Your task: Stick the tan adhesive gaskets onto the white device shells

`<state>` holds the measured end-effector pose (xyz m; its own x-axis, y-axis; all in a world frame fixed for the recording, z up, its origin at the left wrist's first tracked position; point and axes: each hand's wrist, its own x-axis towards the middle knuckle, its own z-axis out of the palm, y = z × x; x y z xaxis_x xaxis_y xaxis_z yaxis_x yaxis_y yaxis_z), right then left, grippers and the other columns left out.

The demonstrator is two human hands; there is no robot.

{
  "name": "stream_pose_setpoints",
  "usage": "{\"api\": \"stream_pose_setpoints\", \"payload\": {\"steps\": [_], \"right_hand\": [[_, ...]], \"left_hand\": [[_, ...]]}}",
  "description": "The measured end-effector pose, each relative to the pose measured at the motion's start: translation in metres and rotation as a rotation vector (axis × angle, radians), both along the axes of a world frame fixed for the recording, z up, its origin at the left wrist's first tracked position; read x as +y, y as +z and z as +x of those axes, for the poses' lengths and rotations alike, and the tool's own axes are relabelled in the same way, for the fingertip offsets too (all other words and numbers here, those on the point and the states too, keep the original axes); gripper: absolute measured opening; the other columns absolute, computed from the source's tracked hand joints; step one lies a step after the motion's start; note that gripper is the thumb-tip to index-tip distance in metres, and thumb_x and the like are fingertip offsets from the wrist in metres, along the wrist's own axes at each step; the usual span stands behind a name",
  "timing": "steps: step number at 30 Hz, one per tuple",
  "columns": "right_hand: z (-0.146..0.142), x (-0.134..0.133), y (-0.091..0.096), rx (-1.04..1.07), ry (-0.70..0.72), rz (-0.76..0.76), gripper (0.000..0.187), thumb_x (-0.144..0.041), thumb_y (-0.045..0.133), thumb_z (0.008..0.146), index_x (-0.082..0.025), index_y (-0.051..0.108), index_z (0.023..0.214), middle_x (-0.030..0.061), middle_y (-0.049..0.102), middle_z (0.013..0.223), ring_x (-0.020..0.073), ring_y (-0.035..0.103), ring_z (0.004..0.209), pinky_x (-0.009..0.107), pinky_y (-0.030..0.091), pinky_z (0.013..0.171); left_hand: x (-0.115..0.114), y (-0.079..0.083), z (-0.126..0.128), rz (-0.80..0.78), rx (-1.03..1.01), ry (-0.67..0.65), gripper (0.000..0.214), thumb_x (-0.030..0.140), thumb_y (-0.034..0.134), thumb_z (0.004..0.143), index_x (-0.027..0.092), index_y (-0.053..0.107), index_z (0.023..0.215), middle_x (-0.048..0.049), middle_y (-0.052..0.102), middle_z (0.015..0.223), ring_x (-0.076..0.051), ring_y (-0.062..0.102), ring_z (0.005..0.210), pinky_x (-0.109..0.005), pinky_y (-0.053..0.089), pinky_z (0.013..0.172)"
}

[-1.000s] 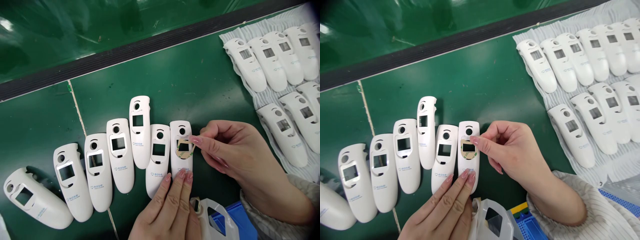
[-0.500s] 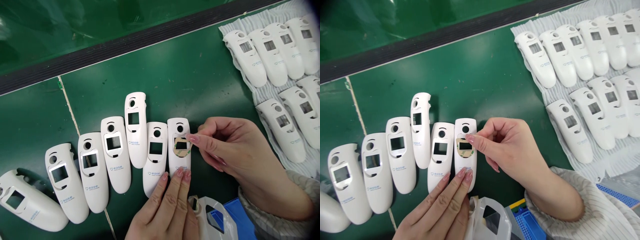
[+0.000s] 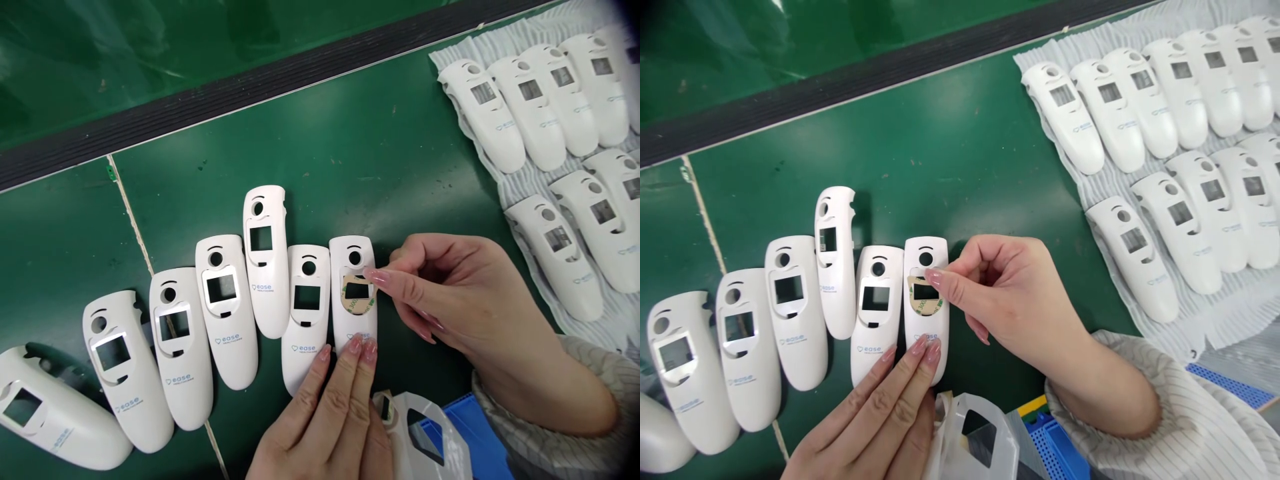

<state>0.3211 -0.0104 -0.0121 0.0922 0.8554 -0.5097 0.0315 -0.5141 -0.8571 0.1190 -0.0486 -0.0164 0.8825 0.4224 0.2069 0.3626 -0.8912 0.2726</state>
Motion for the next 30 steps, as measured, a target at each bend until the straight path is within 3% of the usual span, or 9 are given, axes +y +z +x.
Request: {"api": "stream_pose_setpoints", "payload": {"steps": [9,23,30], "right_hand": [[-0.0022,-0.0003,-0.0014,-0.044,0.018,0.011,0.032,-0.037,0.081,0.071,-0.021,0.056,0.058,-0.0057,0.050,0.039,0.0070,0.044,0.028,0.020,0.021,0.029],[-0.0049,0.0025,0.0012,-0.114,0.051,0.007,0.036,-0.040,0.079,0.072,-0.019,0.054,0.057,-0.0063,0.049,0.036,0.0051,0.042,0.027,0.017,0.026,0.029],[-0.0067,0.0044,0.0012,-0.142,0.057,0.025,0.037,-0.043,0.077,0.073,-0.019,0.054,0.060,-0.0058,0.051,0.037,0.0059,0.044,0.026,0.015,0.029,0.028]], "left_hand": [[-0.0011,0.0005,-0.0011,0.000,0.021,-0.020,0.030,0.006,0.041,0.092,0.014,0.066,0.105,-0.0053,0.063,0.130,-0.025,0.048,0.128,-0.031,0.053,0.099],[0.0015,0.0014,-0.0002,-0.030,-0.018,-0.006,0.029,0.005,0.041,0.092,0.012,0.066,0.102,-0.0072,0.068,0.123,-0.025,0.054,0.123,-0.029,0.054,0.096],[0.0029,0.0023,0.0033,0.038,0.015,-0.024,0.032,0.005,0.036,0.092,0.014,0.066,0.100,-0.0061,0.070,0.119,-0.024,0.058,0.118,-0.030,0.056,0.091]]}}
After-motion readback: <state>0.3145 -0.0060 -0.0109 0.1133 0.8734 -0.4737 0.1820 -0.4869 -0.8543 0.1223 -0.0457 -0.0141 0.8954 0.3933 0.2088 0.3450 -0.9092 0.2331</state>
